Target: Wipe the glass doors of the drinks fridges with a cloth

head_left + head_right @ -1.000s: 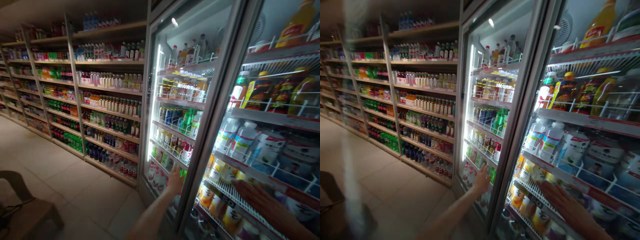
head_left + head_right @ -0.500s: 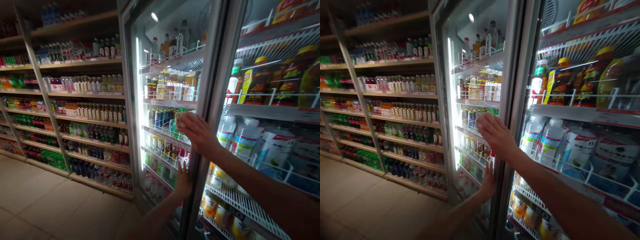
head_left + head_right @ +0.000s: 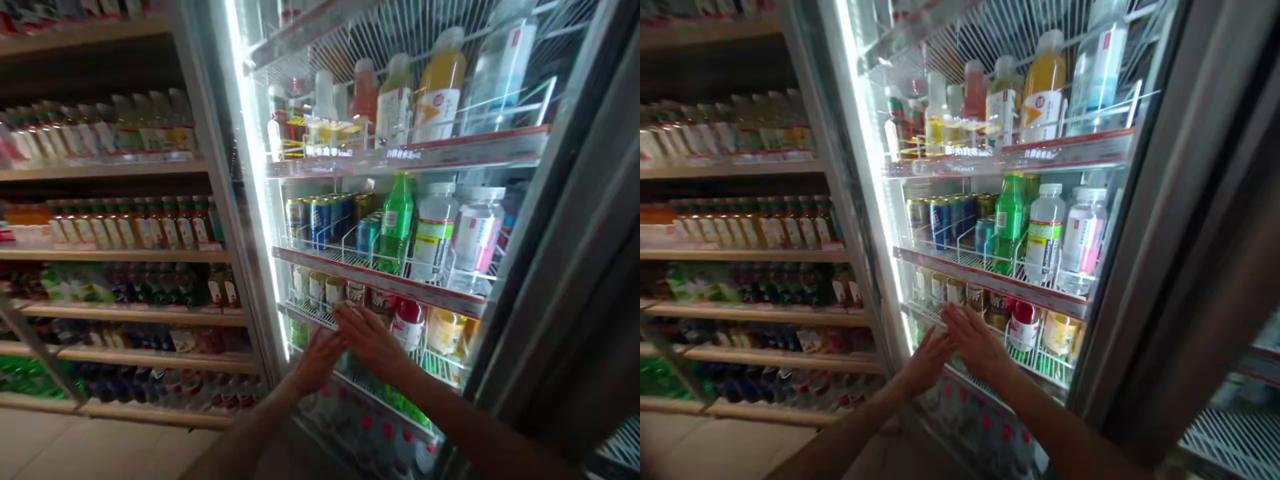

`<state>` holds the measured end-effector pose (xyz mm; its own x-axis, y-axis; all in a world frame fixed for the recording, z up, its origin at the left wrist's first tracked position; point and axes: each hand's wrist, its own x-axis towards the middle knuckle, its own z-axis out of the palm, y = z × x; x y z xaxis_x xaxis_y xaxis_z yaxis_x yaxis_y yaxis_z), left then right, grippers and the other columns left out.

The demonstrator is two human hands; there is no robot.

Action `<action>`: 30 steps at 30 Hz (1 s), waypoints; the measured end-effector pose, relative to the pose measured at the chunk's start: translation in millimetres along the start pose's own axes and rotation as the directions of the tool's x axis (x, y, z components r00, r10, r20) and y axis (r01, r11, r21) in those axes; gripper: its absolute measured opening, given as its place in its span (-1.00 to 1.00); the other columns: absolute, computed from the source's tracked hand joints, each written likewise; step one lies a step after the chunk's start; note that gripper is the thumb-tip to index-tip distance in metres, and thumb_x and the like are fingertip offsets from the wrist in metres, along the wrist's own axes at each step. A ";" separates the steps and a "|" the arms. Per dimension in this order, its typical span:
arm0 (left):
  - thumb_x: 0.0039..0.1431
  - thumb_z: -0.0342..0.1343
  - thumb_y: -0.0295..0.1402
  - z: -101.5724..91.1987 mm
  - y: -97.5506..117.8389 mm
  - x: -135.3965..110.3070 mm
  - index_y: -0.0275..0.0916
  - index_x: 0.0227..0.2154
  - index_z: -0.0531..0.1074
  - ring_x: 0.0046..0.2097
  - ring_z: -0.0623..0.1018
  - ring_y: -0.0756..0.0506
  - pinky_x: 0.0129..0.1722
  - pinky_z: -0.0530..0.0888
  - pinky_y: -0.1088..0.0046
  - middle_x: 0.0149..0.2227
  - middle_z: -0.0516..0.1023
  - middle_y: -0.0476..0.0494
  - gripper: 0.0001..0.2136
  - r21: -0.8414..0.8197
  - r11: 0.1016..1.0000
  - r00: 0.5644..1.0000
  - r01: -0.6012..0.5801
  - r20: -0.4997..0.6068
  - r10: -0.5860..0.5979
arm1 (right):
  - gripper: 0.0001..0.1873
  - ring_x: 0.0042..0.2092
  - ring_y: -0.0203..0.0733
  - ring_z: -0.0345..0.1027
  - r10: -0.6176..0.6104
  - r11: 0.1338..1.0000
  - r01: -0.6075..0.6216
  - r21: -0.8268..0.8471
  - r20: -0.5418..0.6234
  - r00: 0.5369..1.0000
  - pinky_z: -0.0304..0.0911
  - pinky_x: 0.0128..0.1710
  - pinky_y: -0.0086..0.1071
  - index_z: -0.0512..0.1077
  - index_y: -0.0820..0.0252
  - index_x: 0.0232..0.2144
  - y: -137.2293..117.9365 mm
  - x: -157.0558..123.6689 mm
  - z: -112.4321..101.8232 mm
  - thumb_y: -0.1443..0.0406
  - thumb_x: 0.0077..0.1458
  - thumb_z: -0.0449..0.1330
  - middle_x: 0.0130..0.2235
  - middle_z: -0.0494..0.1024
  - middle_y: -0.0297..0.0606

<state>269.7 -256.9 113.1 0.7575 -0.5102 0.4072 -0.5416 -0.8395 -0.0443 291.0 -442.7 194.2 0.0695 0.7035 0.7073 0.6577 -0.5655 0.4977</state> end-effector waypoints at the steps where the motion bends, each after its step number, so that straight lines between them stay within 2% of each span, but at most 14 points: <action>1: 0.03 -0.18 -0.60 5.1 -24.2 -3.7 -0.03 0.10 0.25 0.21 0.26 -0.06 0.27 0.00 0.07 0.13 0.36 -0.02 -0.43 0.045 0.996 0.997 -0.072 -0.019 0.073 | -0.53 0.33 -0.24 -0.27 0.033 0.998 -0.033 -0.058 0.003 0.999 -0.25 0.34 -0.22 0.25 0.26 0.10 8.2 19.6 -2.4 0.42 0.12 -0.06 0.22 0.21 -0.31; 5: 0.06 -0.17 -0.60 13.2 -102.0 -14.1 0.05 0.14 0.17 0.13 0.38 -0.02 0.29 -0.04 0.09 0.03 0.47 0.02 -0.41 0.202 0.963 0.936 -0.178 -0.268 0.229 | -0.53 0.34 -0.15 -0.42 0.217 0.931 -0.243 -0.273 -0.121 0.969 -0.47 0.33 -0.07 0.21 0.19 0.14 46.1 106.5 -21.9 0.38 0.17 -0.05 0.27 0.09 -0.34; 7: 0.09 -0.14 -0.58 9.2 -129.2 -17.4 0.05 0.19 0.08 0.15 0.36 -0.02 0.29 -0.02 0.12 0.06 0.44 0.01 -0.40 0.208 0.970 0.883 -0.125 -0.423 0.204 | -0.50 0.34 -0.12 -0.43 0.229 0.923 -0.245 -0.296 -0.088 0.970 -0.48 0.33 -0.07 0.18 0.24 0.17 36.7 117.8 -10.4 0.38 0.16 -0.04 0.28 0.05 -0.32; 11: 0.15 -0.06 -0.51 1.4 -164.1 -20.5 -0.05 0.26 -0.15 0.29 0.10 -0.11 0.24 0.14 0.10 0.29 0.05 -0.12 -0.35 0.097 0.981 0.757 0.165 -0.650 -0.063 | -0.49 0.32 -0.12 -0.24 0.083 0.993 -0.072 -0.098 0.112 0.990 -0.42 0.35 -0.22 0.26 0.34 0.11 -34.9 61.8 48.1 0.37 0.10 -0.02 0.27 0.11 -0.22; 13: 0.17 -0.05 -0.48 3.4 -173.6 -19.5 -0.09 0.27 -0.17 0.31 0.03 -0.15 0.24 0.13 0.10 0.32 -0.07 -0.16 -0.35 0.101 0.977 0.713 0.190 -0.698 -0.067 | -0.56 0.31 -0.13 -0.16 -0.016 0.999 0.021 -0.034 0.147 0.989 -0.44 0.35 -0.23 0.34 0.31 0.05 -55.0 36.8 64.4 0.32 0.12 -0.01 0.25 0.16 -0.26; 15: 0.18 -0.05 -0.47 9.0 -178.8 -17.2 -0.13 0.27 -0.17 0.31 -0.01 -0.16 0.25 0.09 0.13 0.33 -0.11 -0.18 -0.36 0.119 0.981 0.687 0.152 -0.726 -0.018 | -0.59 0.31 -0.16 -0.16 -0.006 0.995 0.020 -0.100 0.134 0.991 -0.51 0.34 -0.19 0.35 0.25 0.04 -43.6 36.8 56.4 0.34 0.15 -0.03 0.24 0.17 -0.35; 17: 0.18 -0.04 -0.45 15.6 -182.2 -16.1 -0.13 0.27 -0.17 0.32 -0.02 -0.16 0.26 0.05 0.14 0.33 -0.12 -0.18 -0.36 0.121 0.985 0.662 0.125 -0.749 0.008 | -0.55 0.31 -0.19 -0.19 0.120 0.950 -0.123 -0.286 -0.029 0.992 -0.57 0.32 -0.10 0.28 0.21 0.09 -8.9 54.3 27.5 0.41 0.17 -0.08 0.22 0.21 -0.34; 20: 0.19 -0.03 -0.43 26.3 -190.8 -21.2 -0.08 0.27 -0.16 0.32 -0.02 -0.16 0.28 -0.02 0.13 0.33 -0.11 -0.12 -0.37 0.173 0.982 0.677 0.070 -0.732 0.081 | -0.55 0.32 -0.07 -0.20 0.358 0.758 -0.460 -0.462 -0.294 0.886 -0.31 0.28 0.09 0.22 0.10 0.14 29.9 67.5 -14.2 0.35 0.21 -0.08 0.27 0.10 -0.26; 22: 0.22 -0.07 -0.40 36.2 -200.4 -28.6 -0.06 0.27 -0.19 0.32 -0.05 -0.16 0.28 -0.07 0.10 0.33 -0.14 -0.08 -0.39 0.194 0.979 0.696 0.064 -0.712 0.095 | -0.57 0.31 -0.02 -0.16 0.365 0.717 -0.509 -0.476 -0.366 0.856 -0.18 0.25 0.13 0.26 0.08 0.11 17.5 47.5 -10.4 0.32 0.21 -0.06 0.27 0.08 -0.24; 24: 0.25 -0.12 -0.33 49.5 -211.2 -36.5 -0.06 0.28 -0.24 0.33 -0.11 -0.18 0.28 -0.10 0.06 0.34 -0.22 -0.06 -0.41 0.182 0.979 0.701 0.092 -0.710 0.066 | -0.61 0.30 -0.06 -0.14 0.289 0.768 -0.407 -0.495 -0.300 0.909 -0.20 0.28 0.06 0.34 0.09 0.05 -19.3 8.7 21.7 0.31 0.20 -0.06 0.25 0.15 -0.29; 26: 0.26 -0.16 -0.27 64.4 -220.8 -42.7 -0.08 0.28 -0.27 0.33 -0.15 -0.20 0.28 -0.12 0.04 0.35 -0.28 -0.06 -0.41 0.171 0.979 0.694 0.115 -0.718 0.043 | -0.60 0.32 -0.19 -0.20 0.146 0.849 -0.162 -0.503 -0.071 0.987 -0.33 0.34 -0.10 0.38 0.04 -0.01 -55.1 -30.1 60.3 0.36 0.19 -0.10 0.22 0.20 -0.45; 28: 0.26 -0.17 -0.23 77.9 -228.2 -46.8 -0.09 0.28 -0.28 0.34 -0.16 -0.20 0.28 -0.14 0.05 0.35 -0.29 -0.08 -0.41 0.182 0.977 0.684 0.110 -0.727 0.058 | -0.57 0.30 -0.33 -0.16 -0.016 0.885 0.052 -0.463 0.081 0.997 -0.33 0.35 -0.22 0.37 -0.07 -0.01 -68.0 -48.7 78.4 0.37 0.20 -0.14 0.20 0.22 -0.62; 29: 0.27 -0.18 -0.20 83.4 -231.0 -48.2 -0.10 0.28 -0.29 0.34 -0.16 -0.20 0.28 -0.13 0.06 0.35 -0.29 -0.09 -0.40 0.189 0.976 0.681 0.104 -0.729 0.069 | -0.59 0.30 -0.30 -0.13 -0.021 0.888 0.056 -0.457 0.080 0.997 -0.32 0.34 -0.17 0.34 -0.06 0.01 -64.2 -47.4 76.4 0.33 0.23 -0.15 0.20 0.23 -0.59; 30: 0.27 -0.18 -0.18 88.3 -233.1 -49.4 -0.10 0.28 -0.29 0.34 -0.16 -0.21 0.28 -0.13 0.06 0.35 -0.28 -0.10 -0.40 0.193 0.976 0.677 0.099 -0.732 0.076 | -0.60 0.27 -0.26 -0.05 0.044 0.865 -0.070 -0.497 -0.064 0.997 -0.29 0.32 -0.09 0.33 -0.04 0.02 -55.7 -40.1 68.9 0.32 0.23 -0.14 0.18 0.28 -0.53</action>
<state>390.6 -52.4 22.8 0.2052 -0.2724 0.9401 -0.3837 -0.9060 -0.1788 303.2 -409.8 103.5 0.0502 0.6487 0.7594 0.1915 -0.7525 0.6302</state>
